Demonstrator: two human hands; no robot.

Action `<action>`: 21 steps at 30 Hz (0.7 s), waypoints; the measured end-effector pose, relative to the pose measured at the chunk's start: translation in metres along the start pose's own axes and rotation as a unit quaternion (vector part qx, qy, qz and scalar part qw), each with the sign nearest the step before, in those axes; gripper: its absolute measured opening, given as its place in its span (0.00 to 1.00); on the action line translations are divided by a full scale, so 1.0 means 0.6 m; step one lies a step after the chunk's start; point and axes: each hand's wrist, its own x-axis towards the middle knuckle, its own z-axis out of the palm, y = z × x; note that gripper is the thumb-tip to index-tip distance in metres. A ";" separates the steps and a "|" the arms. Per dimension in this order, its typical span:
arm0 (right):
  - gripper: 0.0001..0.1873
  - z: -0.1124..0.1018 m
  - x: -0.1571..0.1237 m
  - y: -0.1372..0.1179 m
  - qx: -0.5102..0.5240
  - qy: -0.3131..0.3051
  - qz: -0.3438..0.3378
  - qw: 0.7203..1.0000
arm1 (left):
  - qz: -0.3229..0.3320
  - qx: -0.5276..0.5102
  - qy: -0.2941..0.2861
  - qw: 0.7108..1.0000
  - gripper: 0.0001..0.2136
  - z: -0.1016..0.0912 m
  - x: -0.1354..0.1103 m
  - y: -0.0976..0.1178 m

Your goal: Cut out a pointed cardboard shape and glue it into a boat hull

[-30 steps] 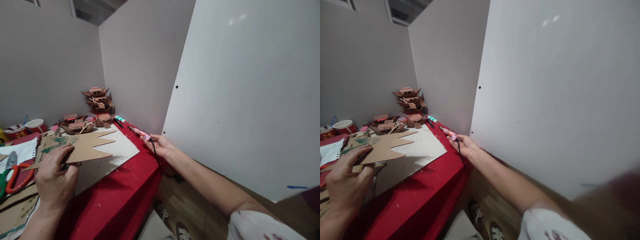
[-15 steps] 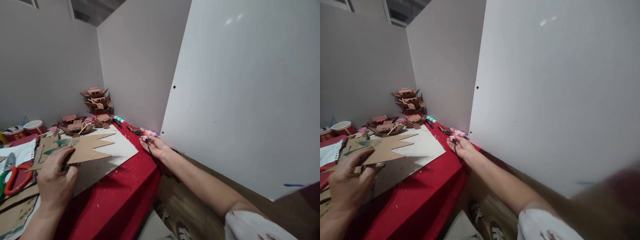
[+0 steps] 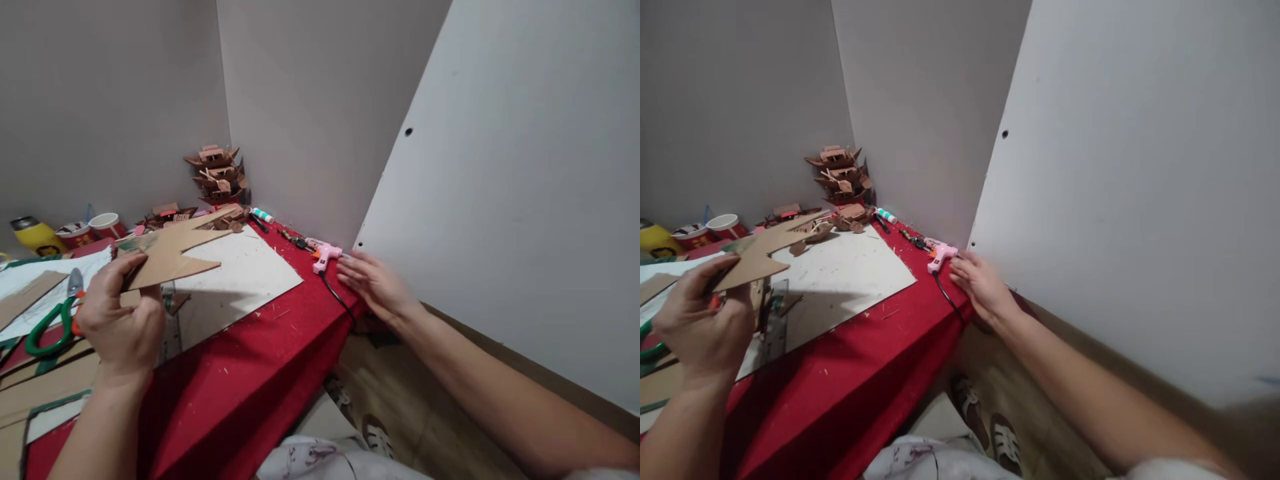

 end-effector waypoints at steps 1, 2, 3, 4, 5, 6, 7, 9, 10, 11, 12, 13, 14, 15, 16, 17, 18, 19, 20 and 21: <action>0.16 0.000 -0.018 0.002 -0.008 -0.001 -0.030 1.000 | -0.014 0.002 0.011 1.000 0.17 -0.003 0.004 0.004; 0.18 0.002 -0.036 0.006 -0.029 -0.021 -0.060 0.998 | -0.022 0.002 0.020 1.000 0.17 -0.005 0.007 0.007; 0.19 0.006 -0.055 0.013 -0.115 -0.092 -0.116 0.982 | -0.028 0.002 0.027 0.999 0.16 -0.008 0.010 0.010; 0.20 0.011 -0.071 0.023 -0.202 -0.168 -0.155 0.952 | -0.033 0.002 0.034 0.999 0.16 -0.009 0.013 0.010; 0.22 0.018 -0.086 0.036 -0.291 -0.238 -0.179 0.909 | -0.036 0.002 0.041 0.999 0.15 -0.011 0.016 0.009; 0.24 0.026 -0.099 0.051 -0.363 -0.291 -0.205 0.861 | -0.039 0.003 0.050 0.998 0.14 -0.012 0.018 0.007; 0.27 0.035 -0.109 0.067 -0.419 -0.328 -0.225 0.817 | -0.043 0.005 0.059 0.997 0.14 -0.012 0.021 0.004; 0.33 0.059 -0.130 0.100 -0.497 -0.365 -0.261 0.742 | -0.051 0.007 0.078 0.996 0.12 -0.011 0.025 -0.003; 0.36 0.073 -0.141 0.116 -0.522 -0.384 -0.278 0.709 | -0.055 0.006 0.084 0.995 0.12 -0.010 0.027 -0.007; 0.40 0.089 -0.155 0.130 -0.537 -0.414 -0.288 0.676 | -0.059 0.006 0.089 0.994 0.12 -0.010 0.029 -0.009; 0.43 0.107 -0.170 0.142 -0.544 -0.439 -0.299 0.649 | -0.062 0.007 0.093 0.994 0.12 -0.009 0.030 -0.011; 0.44 0.124 -0.186 0.151 -0.541 -0.460 -0.317 0.629 | -0.065 0.009 0.094 0.993 0.12 -0.009 0.031 -0.012; 0.45 0.140 -0.201 0.159 -0.518 -0.483 -0.348 0.614 | -0.066 0.011 0.093 0.993 0.12 -0.009 0.031 -0.013; 0.42 0.155 -0.214 0.164 -0.473 -0.545 -0.385 0.575 | -0.068 0.011 0.090 0.994 0.12 -0.010 0.031 -0.014; 0.34 0.167 -0.223 0.167 -0.397 -0.632 -0.423 0.514 | -0.070 0.010 0.086 0.994 0.12 -0.011 0.031 -0.014; 0.28 0.175 -0.227 0.167 -0.318 -0.702 -0.449 0.451 | -0.071 0.008 0.081 0.994 0.12 -0.011 0.031 -0.015; 0.24 0.179 -0.226 0.165 -0.263 -0.736 -0.460 0.421 | -0.073 0.006 0.076 0.994 0.12 -0.013 0.032 -0.015; 0.23 0.180 -0.220 0.161 -0.248 -0.731 -0.459 0.440 | -0.074 0.004 0.074 0.995 0.11 -0.014 0.032 -0.015; 0.25 0.178 -0.210 0.157 -0.265 -0.685 -0.452 0.506 | -0.076 0.003 0.074 0.994 0.10 -0.015 0.033 -0.016; 0.27 0.174 -0.200 0.152 -0.301 -0.608 -0.439 0.589 | -0.076 0.003 0.076 0.994 0.10 -0.016 0.033 -0.015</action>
